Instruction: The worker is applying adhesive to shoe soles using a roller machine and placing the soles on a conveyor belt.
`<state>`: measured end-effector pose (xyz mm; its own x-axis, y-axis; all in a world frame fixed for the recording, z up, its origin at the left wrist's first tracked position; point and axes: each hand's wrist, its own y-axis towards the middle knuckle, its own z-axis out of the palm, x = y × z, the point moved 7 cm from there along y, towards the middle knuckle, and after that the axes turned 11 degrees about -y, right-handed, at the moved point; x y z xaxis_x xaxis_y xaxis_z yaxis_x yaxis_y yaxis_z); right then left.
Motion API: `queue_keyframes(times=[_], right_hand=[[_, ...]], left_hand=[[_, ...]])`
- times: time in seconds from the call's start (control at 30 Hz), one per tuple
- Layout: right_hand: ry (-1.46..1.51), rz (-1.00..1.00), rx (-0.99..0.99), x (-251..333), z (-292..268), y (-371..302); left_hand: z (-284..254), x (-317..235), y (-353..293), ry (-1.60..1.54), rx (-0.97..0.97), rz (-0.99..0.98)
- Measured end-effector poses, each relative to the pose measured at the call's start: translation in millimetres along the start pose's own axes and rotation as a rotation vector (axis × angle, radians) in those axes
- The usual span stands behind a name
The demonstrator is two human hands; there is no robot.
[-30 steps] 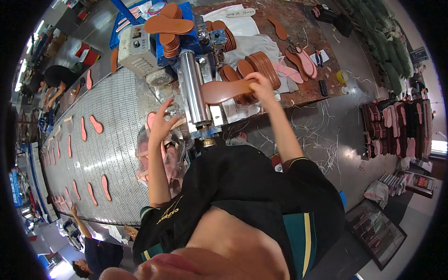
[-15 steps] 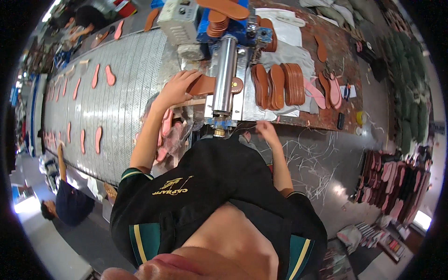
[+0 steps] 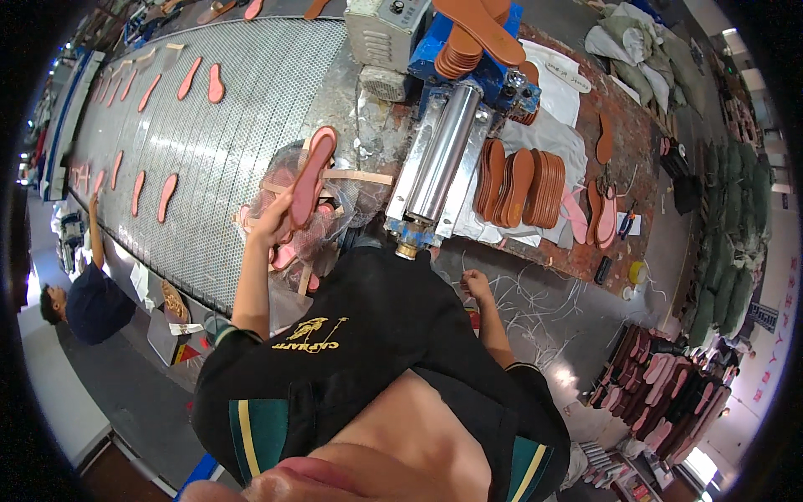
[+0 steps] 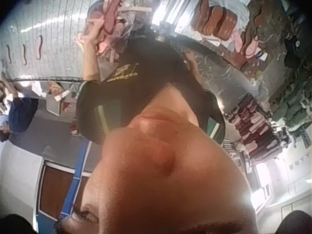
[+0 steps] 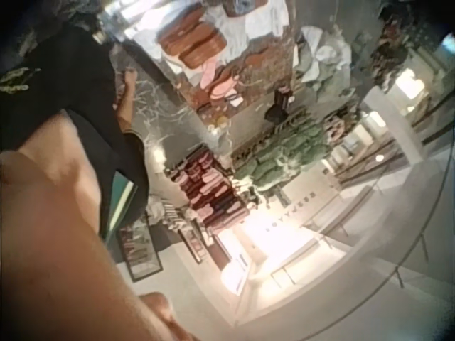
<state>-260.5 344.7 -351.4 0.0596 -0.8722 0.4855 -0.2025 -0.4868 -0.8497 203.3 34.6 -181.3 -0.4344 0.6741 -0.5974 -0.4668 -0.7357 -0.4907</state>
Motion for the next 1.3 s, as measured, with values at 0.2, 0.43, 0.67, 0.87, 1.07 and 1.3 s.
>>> queue_keyframes(times=[0.2,0.43,0.67,0.87,1.07,1.3], right_hand=[[-0.068,0.022,0.038,16,9,-5],[-0.027,0.108,-0.032,14,21,-27],[0.038,-0.171,-0.184,3,34,-54],[-0.212,-0.275,-0.513,64,-47,-72],[-0.284,-0.531,-0.938,175,-144,-81],[-0.668,-0.193,-0.92,199,-148,-24]], left_hand=[[-43,-28,-15,-0.257,-0.192,0.03],[-67,-183,82,-0.337,0.067,0.165],[-208,-184,119,-0.052,-0.556,0.02],[-123,-112,119,0.341,-0.39,0.057],[-42,-69,103,0.547,-0.219,0.271],[95,-40,56,1.102,-0.102,0.564]])
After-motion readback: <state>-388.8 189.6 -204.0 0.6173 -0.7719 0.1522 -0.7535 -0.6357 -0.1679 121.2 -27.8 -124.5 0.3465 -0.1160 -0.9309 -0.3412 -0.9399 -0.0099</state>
